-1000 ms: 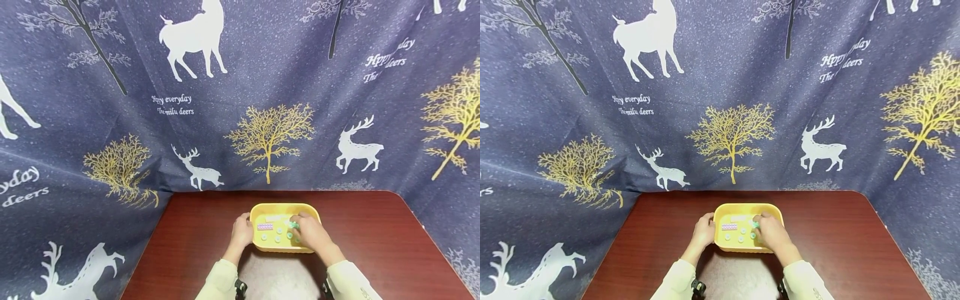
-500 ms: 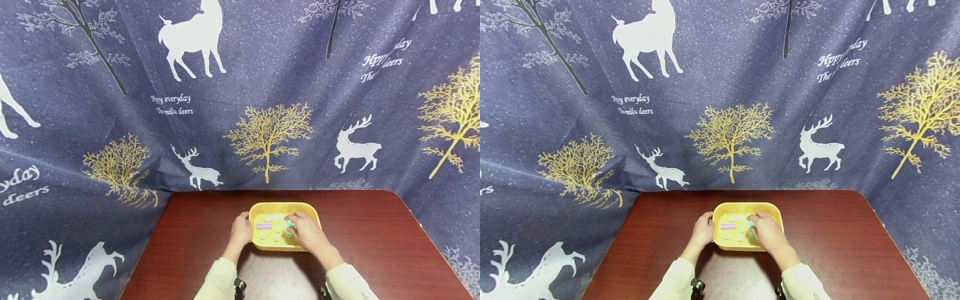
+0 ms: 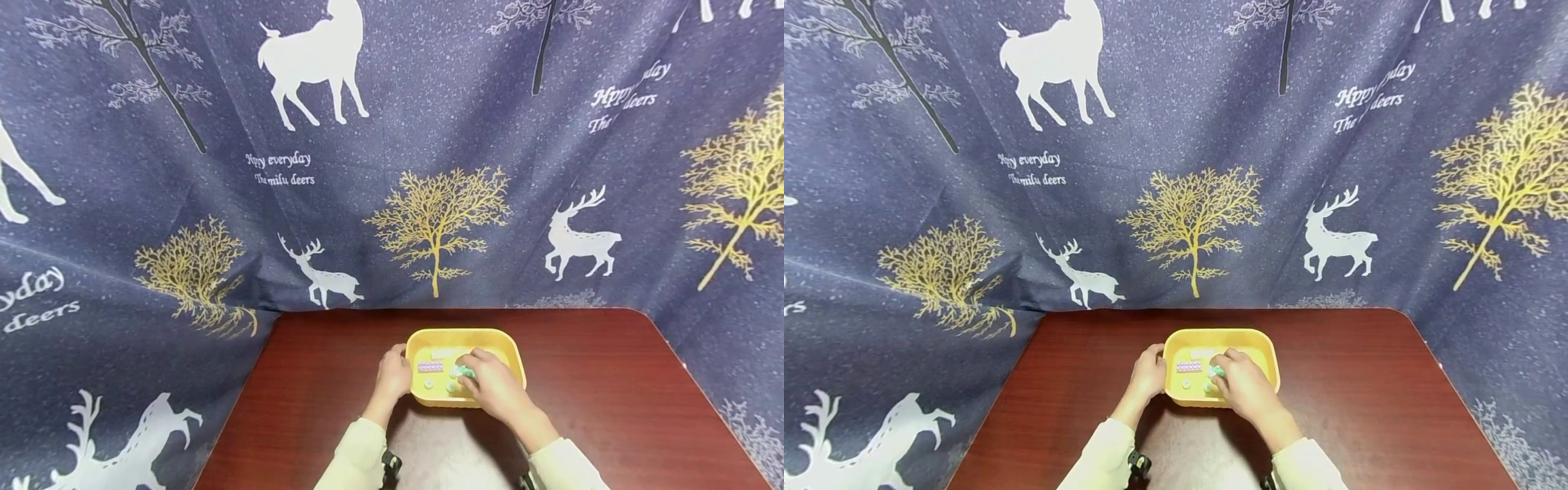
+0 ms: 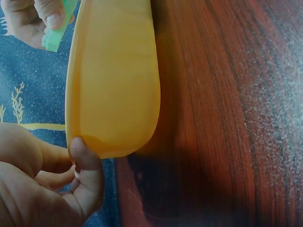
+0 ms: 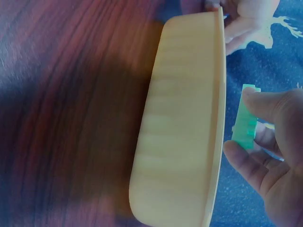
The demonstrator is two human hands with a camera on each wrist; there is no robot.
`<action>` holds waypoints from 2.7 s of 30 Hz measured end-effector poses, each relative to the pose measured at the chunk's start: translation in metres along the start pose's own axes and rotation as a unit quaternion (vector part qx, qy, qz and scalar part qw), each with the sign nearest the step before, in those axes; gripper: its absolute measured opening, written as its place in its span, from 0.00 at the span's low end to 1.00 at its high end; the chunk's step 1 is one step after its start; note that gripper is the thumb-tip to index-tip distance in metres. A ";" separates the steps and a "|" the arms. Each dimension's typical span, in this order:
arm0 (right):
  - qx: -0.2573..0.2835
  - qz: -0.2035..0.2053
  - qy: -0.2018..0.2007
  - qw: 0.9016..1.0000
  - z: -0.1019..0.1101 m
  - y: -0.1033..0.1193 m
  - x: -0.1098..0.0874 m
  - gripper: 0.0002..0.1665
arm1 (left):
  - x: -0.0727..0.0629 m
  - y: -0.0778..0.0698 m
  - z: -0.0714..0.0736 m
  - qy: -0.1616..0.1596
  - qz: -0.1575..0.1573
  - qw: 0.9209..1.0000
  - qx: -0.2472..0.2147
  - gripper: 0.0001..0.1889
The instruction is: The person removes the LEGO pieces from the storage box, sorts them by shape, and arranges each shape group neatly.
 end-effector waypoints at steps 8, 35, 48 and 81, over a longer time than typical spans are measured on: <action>-0.002 0.020 -0.001 1.000 0.001 0.015 -0.006 0.18 | -0.001 -0.002 0.002 0.008 0.015 1.000 -0.008 0.21; 0.031 0.087 -0.011 0.996 -0.009 0.055 -0.033 0.17 | 0.000 0.003 0.002 0.037 0.030 0.994 -0.093 0.23; 0.034 0.113 0.002 0.993 -0.025 0.062 -0.041 0.14 | 0.004 -0.001 0.004 0.050 0.036 0.993 -0.098 0.23; 0.023 0.101 0.089 0.991 -0.075 0.053 -0.063 0.12 | 0.003 0.004 0.000 0.054 0.059 0.986 -0.145 0.21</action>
Point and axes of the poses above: each hand's wrist, its own x-axis towards the middle knuckle, its own z-axis out of the back of the hand, y = z × x, the point moved 2 cm from there along x, towards the middle knuckle, and after that the axes turned 5 degrees about x, right-handed, at the moved point
